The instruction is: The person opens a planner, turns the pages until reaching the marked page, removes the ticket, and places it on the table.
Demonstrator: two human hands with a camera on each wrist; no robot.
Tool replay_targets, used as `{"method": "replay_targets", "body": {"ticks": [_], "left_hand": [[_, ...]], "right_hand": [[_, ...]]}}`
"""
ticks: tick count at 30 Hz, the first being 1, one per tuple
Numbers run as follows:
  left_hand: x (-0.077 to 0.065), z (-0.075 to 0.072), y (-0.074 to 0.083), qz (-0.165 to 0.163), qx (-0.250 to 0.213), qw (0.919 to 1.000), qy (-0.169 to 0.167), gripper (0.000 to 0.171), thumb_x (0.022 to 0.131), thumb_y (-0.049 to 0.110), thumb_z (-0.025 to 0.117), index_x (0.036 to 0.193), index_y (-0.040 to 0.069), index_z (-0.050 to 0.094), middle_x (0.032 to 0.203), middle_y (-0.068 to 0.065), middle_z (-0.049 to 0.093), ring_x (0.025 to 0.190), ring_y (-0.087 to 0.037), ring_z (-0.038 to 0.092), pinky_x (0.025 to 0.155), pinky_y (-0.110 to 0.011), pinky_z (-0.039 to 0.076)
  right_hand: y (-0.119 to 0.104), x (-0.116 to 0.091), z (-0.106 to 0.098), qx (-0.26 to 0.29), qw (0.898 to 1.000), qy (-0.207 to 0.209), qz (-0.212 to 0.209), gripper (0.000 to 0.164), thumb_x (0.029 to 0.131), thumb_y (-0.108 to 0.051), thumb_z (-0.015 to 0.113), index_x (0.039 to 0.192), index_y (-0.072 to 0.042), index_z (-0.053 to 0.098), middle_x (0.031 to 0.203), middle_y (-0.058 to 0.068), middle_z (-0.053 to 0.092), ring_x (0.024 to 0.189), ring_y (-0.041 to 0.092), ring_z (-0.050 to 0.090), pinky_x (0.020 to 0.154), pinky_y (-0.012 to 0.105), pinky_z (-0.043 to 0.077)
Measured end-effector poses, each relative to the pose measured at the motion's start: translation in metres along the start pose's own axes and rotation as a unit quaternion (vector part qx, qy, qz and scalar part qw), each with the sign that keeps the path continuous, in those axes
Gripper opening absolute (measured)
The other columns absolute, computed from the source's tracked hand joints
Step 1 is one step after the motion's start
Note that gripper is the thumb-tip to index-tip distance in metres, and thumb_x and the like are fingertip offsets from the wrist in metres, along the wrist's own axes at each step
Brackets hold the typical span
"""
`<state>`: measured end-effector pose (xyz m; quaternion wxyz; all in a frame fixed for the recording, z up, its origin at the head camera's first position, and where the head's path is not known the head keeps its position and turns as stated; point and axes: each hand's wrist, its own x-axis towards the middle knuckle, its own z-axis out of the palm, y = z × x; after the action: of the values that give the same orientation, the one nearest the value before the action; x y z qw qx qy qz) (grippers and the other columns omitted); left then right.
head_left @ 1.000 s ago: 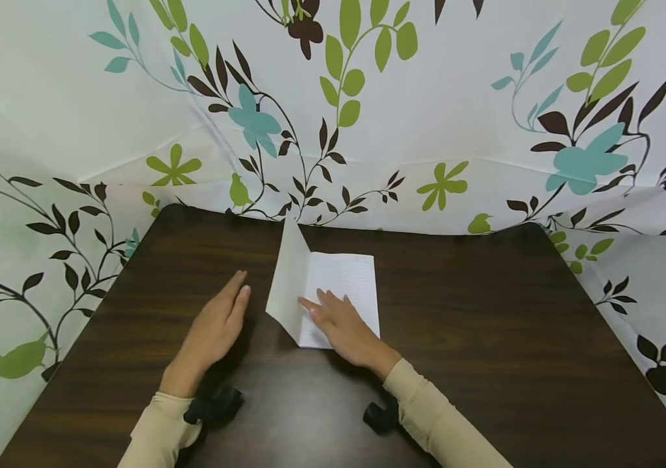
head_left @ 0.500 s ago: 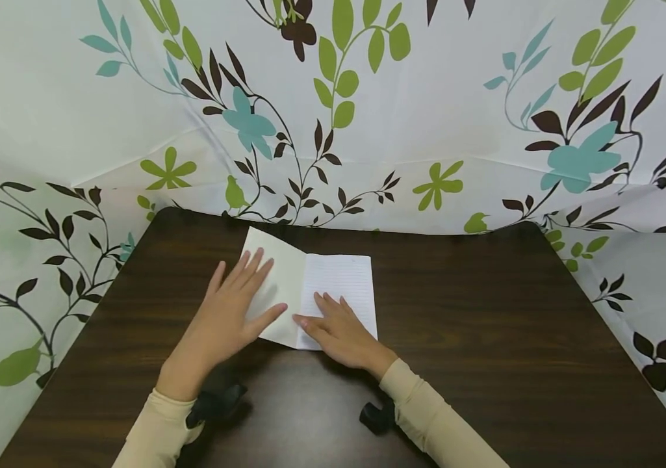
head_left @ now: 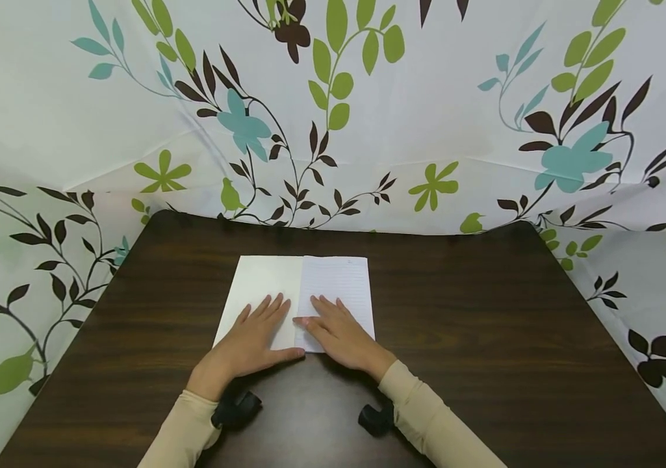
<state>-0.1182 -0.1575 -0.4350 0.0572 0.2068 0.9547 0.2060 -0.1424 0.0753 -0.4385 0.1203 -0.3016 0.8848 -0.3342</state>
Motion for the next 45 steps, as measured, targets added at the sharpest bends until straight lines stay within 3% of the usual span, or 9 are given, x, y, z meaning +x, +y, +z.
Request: {"method": "replay_targets", "body": {"ticks": [5,11,19,25,34,40,45], "left_hand": [[-0.001,0.008,-0.002,-0.003,-0.005,0.9999,-0.014,0.114,0.083,0.074,0.069,0.162,0.002,0.030,0.169,-0.017,0.024,0.157,-0.039,0.018,0.123,-0.065,0.012],[-0.003,0.009,-0.005,-0.004,0.001,1.0000,0.001,0.113,0.084,0.071,0.070,0.163,0.002,0.028,0.169,-0.018,0.022,0.158,-0.038,0.015,0.124,-0.064,0.007],[-0.004,0.011,-0.008,-0.005,-0.012,0.9999,-0.002,0.111,0.086,0.071,0.068,0.163,0.003,0.027,0.170,-0.018,0.021,0.158,-0.037,0.013,0.124,-0.063,0.004],[-0.004,0.013,-0.010,0.004,-0.018,0.9998,0.007,0.111,0.086,0.069,0.069,0.163,0.002,0.027,0.169,-0.019,0.021,0.158,-0.039,0.014,0.123,-0.063,0.004],[-0.004,0.009,-0.006,0.001,-0.017,0.9999,-0.001,0.110,0.086,0.070,0.069,0.162,0.001,0.029,0.168,-0.021,0.024,0.157,-0.040,0.016,0.123,-0.065,0.007],[-0.004,0.011,-0.005,-0.001,-0.015,0.9999,-0.001,0.109,0.086,0.070,0.069,0.162,0.001,0.029,0.169,-0.019,0.024,0.157,-0.039,0.016,0.124,-0.064,0.007],[-0.002,0.014,-0.008,-0.001,-0.018,0.9998,0.001,0.110,0.086,0.069,0.069,0.163,0.002,0.028,0.169,-0.018,0.022,0.158,-0.038,0.014,0.124,-0.064,0.004]], "right_hand": [[0.007,-0.011,-0.009,0.022,0.998,0.052,-0.012,0.050,0.113,-0.041,0.033,0.147,-0.017,0.061,0.159,0.015,0.046,0.152,0.030,0.034,0.126,0.058,0.008],[0.021,-0.025,-0.025,0.030,0.989,0.142,0.014,0.050,0.112,-0.038,0.042,0.153,-0.011,0.052,0.157,0.013,0.049,0.151,0.034,0.037,0.123,0.066,0.009],[0.038,-0.040,-0.030,0.021,0.982,0.180,0.047,0.062,0.108,-0.031,0.056,0.158,0.001,0.038,0.161,0.019,0.040,0.151,0.038,0.034,0.123,0.065,0.011],[0.042,-0.042,-0.029,-0.006,0.984,0.174,0.049,0.070,0.106,-0.029,0.060,0.157,0.009,0.033,0.161,0.024,0.037,0.151,0.033,0.035,0.125,0.062,0.011],[0.040,-0.043,-0.029,-0.045,0.988,0.128,0.068,0.076,0.103,-0.034,0.064,0.156,0.011,0.032,0.161,0.025,0.034,0.151,0.033,0.034,0.126,0.058,0.009],[0.040,-0.043,-0.028,-0.078,0.988,0.124,0.046,0.075,0.102,-0.035,0.064,0.154,0.011,0.037,0.160,0.025,0.037,0.152,0.033,0.033,0.125,0.061,0.010],[0.038,-0.041,-0.028,-0.103,0.988,0.099,0.055,0.089,0.099,-0.053,0.063,0.156,0.009,0.033,0.163,0.022,0.034,0.154,0.028,0.028,0.125,0.061,0.007]]}}
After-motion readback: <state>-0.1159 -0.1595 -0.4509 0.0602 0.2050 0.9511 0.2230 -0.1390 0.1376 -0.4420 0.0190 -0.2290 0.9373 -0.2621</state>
